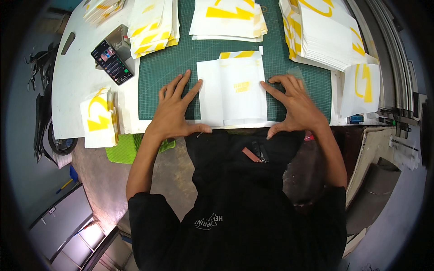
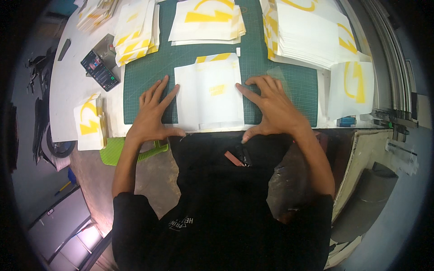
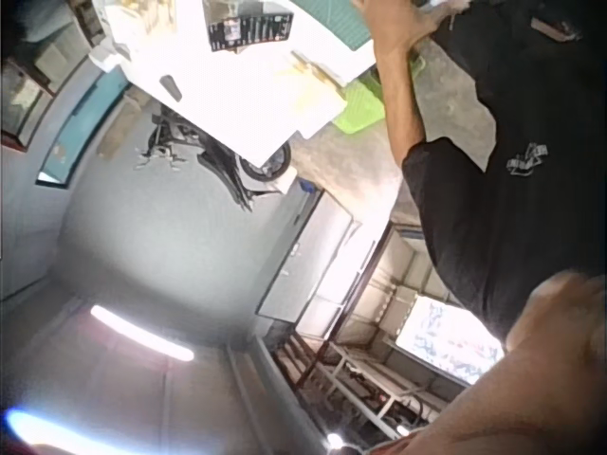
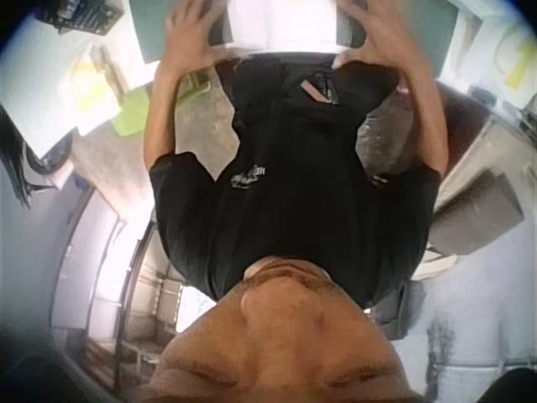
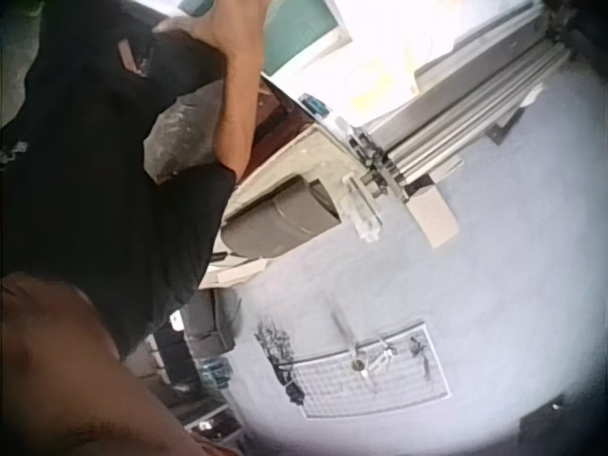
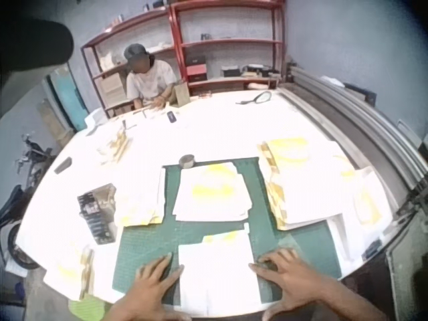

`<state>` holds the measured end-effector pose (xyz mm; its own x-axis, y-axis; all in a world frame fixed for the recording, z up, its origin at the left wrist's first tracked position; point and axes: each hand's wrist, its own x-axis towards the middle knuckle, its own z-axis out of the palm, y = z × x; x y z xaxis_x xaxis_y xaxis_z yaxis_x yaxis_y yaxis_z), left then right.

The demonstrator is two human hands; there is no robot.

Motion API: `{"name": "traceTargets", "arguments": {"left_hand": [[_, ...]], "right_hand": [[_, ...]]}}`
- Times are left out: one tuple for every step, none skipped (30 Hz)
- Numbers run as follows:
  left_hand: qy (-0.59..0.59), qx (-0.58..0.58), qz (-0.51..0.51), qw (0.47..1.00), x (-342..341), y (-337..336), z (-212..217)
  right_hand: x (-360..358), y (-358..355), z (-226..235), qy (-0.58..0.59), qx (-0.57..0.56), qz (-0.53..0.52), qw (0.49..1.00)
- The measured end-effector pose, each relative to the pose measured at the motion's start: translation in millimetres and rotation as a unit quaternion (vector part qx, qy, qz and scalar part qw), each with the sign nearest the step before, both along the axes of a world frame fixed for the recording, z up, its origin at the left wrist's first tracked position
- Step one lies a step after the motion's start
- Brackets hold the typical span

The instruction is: The person folds white paper sheets printed with a yellow logo in half on a green cutting mat. They smooth the crease with their hands and stack the folded sheets into a pile. The process is repeated for multiple sheets throughout the clip.

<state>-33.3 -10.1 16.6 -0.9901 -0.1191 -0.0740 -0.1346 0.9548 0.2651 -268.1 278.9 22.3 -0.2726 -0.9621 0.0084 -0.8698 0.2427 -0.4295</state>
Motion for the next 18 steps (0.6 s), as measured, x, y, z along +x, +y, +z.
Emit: {"name": "traceTargets", "arguments": {"left_hand": [[0.039,0.031,0.032,0.998,-1.5,2.1,-4.0],[0.073,0.059,0.064,0.994,-1.8,5.8,-10.2],[0.106,0.086,0.096,0.986,-2.2,10.5,-15.8],[0.135,0.087,0.096,0.982,-5.3,19.5,-21.1],[0.165,0.088,0.097,0.978,-9.1,32.0,-26.6],[0.194,0.089,0.099,0.972,-13.2,42.5,-31.0],[0.2,0.081,0.104,0.971,-18.3,49.8,-34.9],[0.206,0.075,0.113,0.969,-20.8,57.5,-39.6],[0.211,0.068,0.122,0.967,-23.3,64.9,-42.4],[0.232,0.067,0.141,0.96,-23.9,71.7,-42.1],[0.231,0.077,0.159,0.957,-27.5,77.0,-40.7],[0.23,0.088,0.176,0.953,-31.4,81.6,-37.8],[0.229,0.097,0.192,0.949,-33.2,83.3,-34.1],[0.214,0.105,0.204,0.949,-32.3,82.8,-31.9],[0.199,0.113,0.217,0.949,-31.1,82.4,-30.1],[0.185,0.121,0.227,0.948,-31.5,81.5,-28.5],[0.215,0.106,0.191,0.952,-30.5,75.2,-27.2],[0.245,0.091,0.154,0.953,-28.3,61.9,-25.8]], "right_hand": [[0.6,-1.2,0.7,-0.026,-0.01,-0.028,0.999],[2.7,-4.3,0.2,-0.085,-0.027,-0.089,0.992],[6.0,-8.3,-0.6,-0.145,-0.045,-0.148,0.977],[13.0,-12.0,-2.7,-0.179,-0.043,-0.215,0.959],[23.8,-17.3,-4.9,-0.212,-0.042,-0.28,0.935],[34.4,-22.6,-8.2,-0.244,-0.04,-0.342,0.906],[44.3,-26.4,-13.5,-0.213,-0.074,-0.345,0.911],[55.6,-29.5,-21.9,-0.182,-0.105,-0.345,0.915],[65.7,-31.4,-29.7,-0.151,-0.136,-0.343,0.917],[75.0,-33.1,-35.4,-0.133,-0.169,-0.338,0.916],[79.6,-36.1,-38.1,-0.129,-0.184,-0.34,0.913],[83.2,-39.2,-39.9,-0.126,-0.199,-0.342,0.91],[85.2,-41.1,-41.6,-0.123,-0.215,-0.344,0.906],[84.4,-42.0,-46.7,-0.155,-0.229,-0.344,0.897],[80.3,-42.8,-53.7,-0.187,-0.243,-0.343,0.888],[73.3,-43.5,-58.0,-0.217,-0.257,-0.343,0.877],[62.2,-44.3,-52.0,-0.244,-0.234,-0.327,0.882],[46.0,-44.3,-41.8,-0.271,-0.211,-0.312,0.886]]}}
